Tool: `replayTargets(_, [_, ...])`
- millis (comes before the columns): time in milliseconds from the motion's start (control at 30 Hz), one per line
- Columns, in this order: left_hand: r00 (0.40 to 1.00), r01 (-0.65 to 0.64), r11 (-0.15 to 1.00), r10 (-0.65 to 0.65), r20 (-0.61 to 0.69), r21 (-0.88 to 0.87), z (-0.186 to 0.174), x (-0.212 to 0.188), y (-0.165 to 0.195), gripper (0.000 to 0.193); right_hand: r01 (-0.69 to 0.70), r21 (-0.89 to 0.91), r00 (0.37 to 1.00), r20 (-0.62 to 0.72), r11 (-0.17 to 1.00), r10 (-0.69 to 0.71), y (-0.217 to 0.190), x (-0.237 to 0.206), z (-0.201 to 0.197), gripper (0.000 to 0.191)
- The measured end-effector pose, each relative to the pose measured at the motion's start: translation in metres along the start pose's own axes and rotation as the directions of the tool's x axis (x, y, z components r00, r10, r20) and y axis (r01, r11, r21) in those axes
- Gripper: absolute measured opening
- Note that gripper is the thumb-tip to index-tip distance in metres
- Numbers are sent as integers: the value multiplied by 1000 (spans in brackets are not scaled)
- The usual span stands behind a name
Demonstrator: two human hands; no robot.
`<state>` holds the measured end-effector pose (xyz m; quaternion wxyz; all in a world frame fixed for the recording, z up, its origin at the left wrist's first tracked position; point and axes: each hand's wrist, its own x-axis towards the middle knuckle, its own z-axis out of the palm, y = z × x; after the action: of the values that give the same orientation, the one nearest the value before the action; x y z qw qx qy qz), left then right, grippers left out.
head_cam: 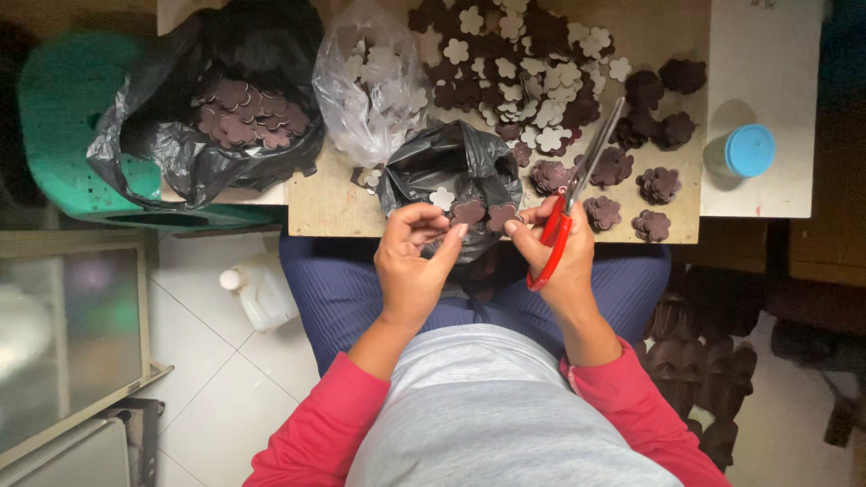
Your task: The person sits cross-legged and uses red-handled scissors to trim the edges of small flower-shaped craft pieces. They handle the pieces one at a time, rotate them, and place trimmed pieces into a black plastic bag on the table.
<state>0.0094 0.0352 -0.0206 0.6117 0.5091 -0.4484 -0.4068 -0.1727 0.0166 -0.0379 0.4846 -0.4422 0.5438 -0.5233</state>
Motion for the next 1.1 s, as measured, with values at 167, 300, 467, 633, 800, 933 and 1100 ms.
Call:
replayTargets(167, [977,206,951,-187,104,-229,-4,2,0,48,-36,153,998,63,988,27,-14,-6,-5,39])
replayTargets(300, [942,308,930,-268,201,-202,-2,-4,-7,29,-63,117,979,199,991,39,-20,-5,2,41])
replayTargets(467, [943,330,921,-312,117,-207,-3,-4,-16,20,45,-212,998,-30,976,-52,-20,12,10,37])
replayTargets(633, [934,358,914,-346,91,-194,-5,-2,-14,19,-22,42,998,58,999,19,-25,7,-3,39])
replayTargets(800, [931,364,909,-348,112,-201,0,-2,-11,18,-121,177,974,209,977,83,-23,-3,0,37])
replayTargets(933, [943,328,920,-307,127,-214,3,-5,-9,18,-173,64,971,177,983,159,-16,-8,13,43])
replayTargets(1100, [958,281,956,-285,37,81,5,-5,-4,17,-181,12,972,156,983,177,-11,-10,18,41])
